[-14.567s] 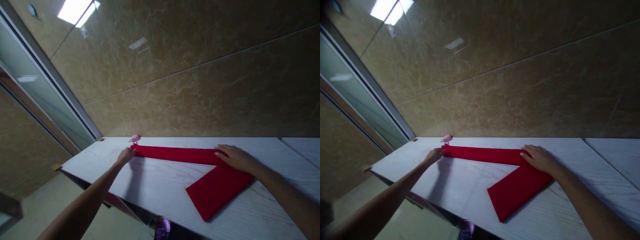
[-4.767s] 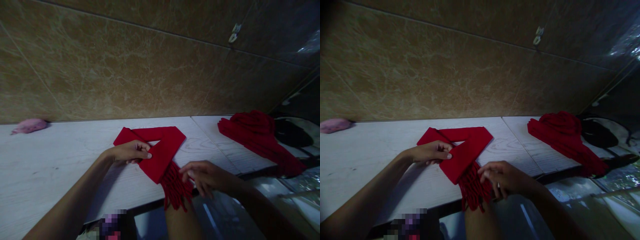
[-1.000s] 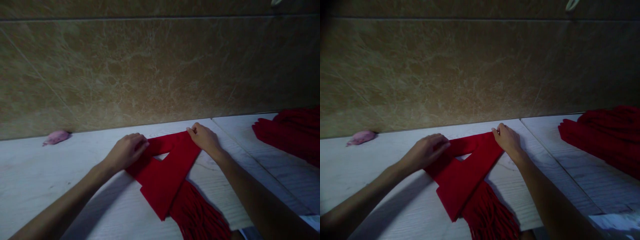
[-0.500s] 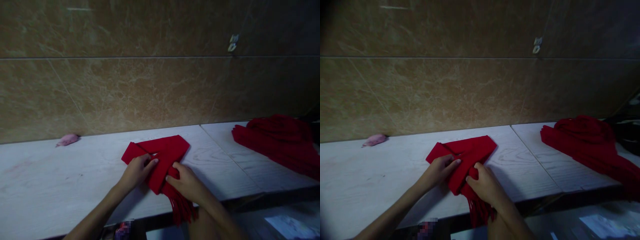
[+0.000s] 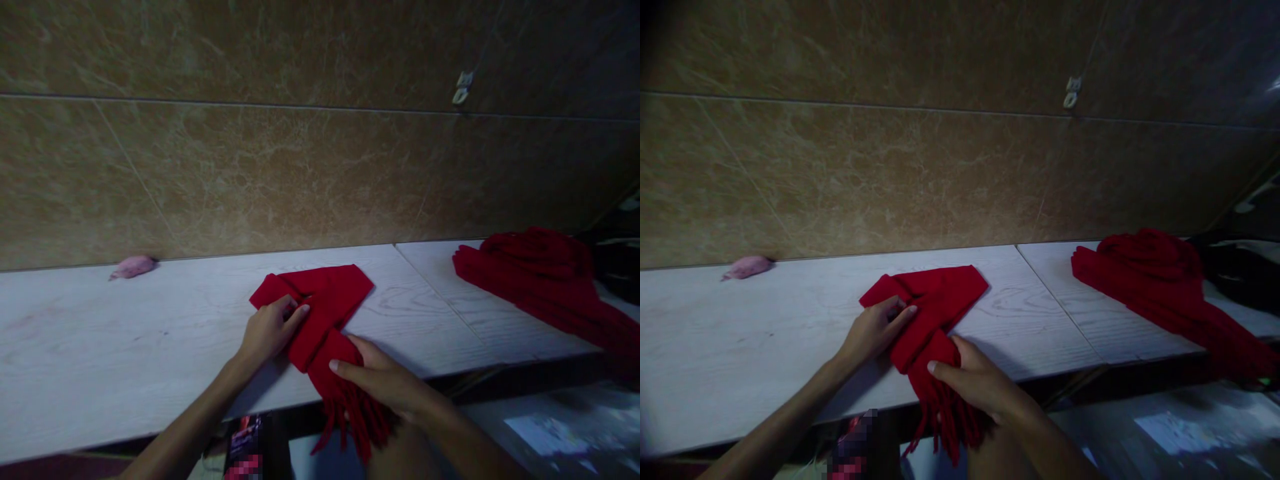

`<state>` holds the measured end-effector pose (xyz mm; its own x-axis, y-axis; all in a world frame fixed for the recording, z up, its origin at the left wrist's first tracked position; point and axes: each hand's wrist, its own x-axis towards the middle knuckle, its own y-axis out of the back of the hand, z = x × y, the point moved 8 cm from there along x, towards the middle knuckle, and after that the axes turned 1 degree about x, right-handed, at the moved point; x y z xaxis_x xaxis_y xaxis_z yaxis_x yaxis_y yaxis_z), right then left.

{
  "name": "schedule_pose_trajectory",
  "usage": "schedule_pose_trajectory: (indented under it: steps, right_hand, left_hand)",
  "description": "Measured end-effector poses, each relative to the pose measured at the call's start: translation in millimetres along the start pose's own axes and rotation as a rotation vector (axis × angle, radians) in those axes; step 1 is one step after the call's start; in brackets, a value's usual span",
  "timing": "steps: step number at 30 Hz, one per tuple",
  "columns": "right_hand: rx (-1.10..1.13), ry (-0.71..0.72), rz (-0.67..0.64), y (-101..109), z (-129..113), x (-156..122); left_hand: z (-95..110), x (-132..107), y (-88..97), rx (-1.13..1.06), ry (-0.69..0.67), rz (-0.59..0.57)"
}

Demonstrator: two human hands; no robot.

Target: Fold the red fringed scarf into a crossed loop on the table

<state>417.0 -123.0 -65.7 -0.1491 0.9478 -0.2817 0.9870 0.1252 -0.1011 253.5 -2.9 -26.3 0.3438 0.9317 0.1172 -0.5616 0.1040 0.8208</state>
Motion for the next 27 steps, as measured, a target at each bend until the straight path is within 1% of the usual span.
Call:
schedule_pose_trajectory:
  steps: [2, 3, 4, 6, 7, 8, 9, 10, 12, 14, 17, 19, 21, 23, 25, 27]
  right_hand:
    - [-0.229, -0.002, 0.003, 25.5, -12.2, -1.4]
    - [-0.344, 0.002, 0.040, 44.0, -21.9, 0.5]
    - [-0.429, 0.004, 0.107, 65.3, -33.4, 4.6]
    - [-0.618, 0.098, 0.286, 105.5, -66.1, 18.5]
    - [-0.751, 0.150, 0.375, 120.5, -82.7, 28.1]
    - [-0.890, 0.176, 0.455, 131.6, -96.2, 39.6]
    - [-1.003, 0.178, 0.522, 139.4, -105.9, 52.8]
    - [-1.077, 0.165, 0.563, 143.9, -111.7, 67.4]
    - [-1.148, 0.110, 0.605, 146.9, -113.9, 96.9]
    - [-1.184, 0.058, 0.617, 144.1, -109.2, 122.1]
    - [-1.254, 0.004, 0.635, 136.3, -98.8, 146.1]
    - [-1.296, -0.012, 0.639, 131.8, -93.5, 153.8]
    - [-1.328, -0.021, 0.640, 129.8, -90.8, 156.9]
    - [-1.348, -0.026, 0.644, 130.5, -90.3, 157.2]
    - [-1.362, -0.030, 0.652, 132.4, -90.9, 156.4]
    - [-1.381, -0.035, 0.658, 134.0, -91.5, 155.9]
  left_hand:
    - [-7.5, 4.1, 19.1, 0.060, -0.006, 0.033]
    - [-15.3, 9.2, 33.4, 0.063, -0.006, 0.078]
    - [-26.0, 16.2, 49.9, 0.048, -0.001, 0.141]
    - [-53.9, 33.8, 80.9, -0.017, 0.032, 0.260]
    - [-69.1, 44.5, 90.1, -0.055, 0.063, 0.269]
    - [-82.7, 55.9, 93.4, -0.094, 0.094, 0.232]
    - [-92.9, 67.1, 92.4, -0.130, 0.115, 0.171]
    - [-98.7, 77.3, 88.0, -0.165, 0.123, 0.097]
    - [-97.8, 94.2, 77.2, -0.216, 0.096, -0.010]
    - [-82.7, 107.8, 67.8, -0.253, 0.003, -0.054]
    - [-47.3, 123.5, 50.9, -0.277, -0.211, -0.154]
    - [-27.9, 130.6, 36.7, -0.231, -0.312, -0.270]
    - [-14.8, 134.5, 21.9, -0.134, -0.368, -0.409]
    - [-3.8, 133.6, 9.3, -0.040, -0.430, -0.557]
    - [3.0, 131.7, 1.4, -0.009, -0.445, -0.687]
    - [2.6, 130.7, -4.5, 0.003, -0.380, -0.817]
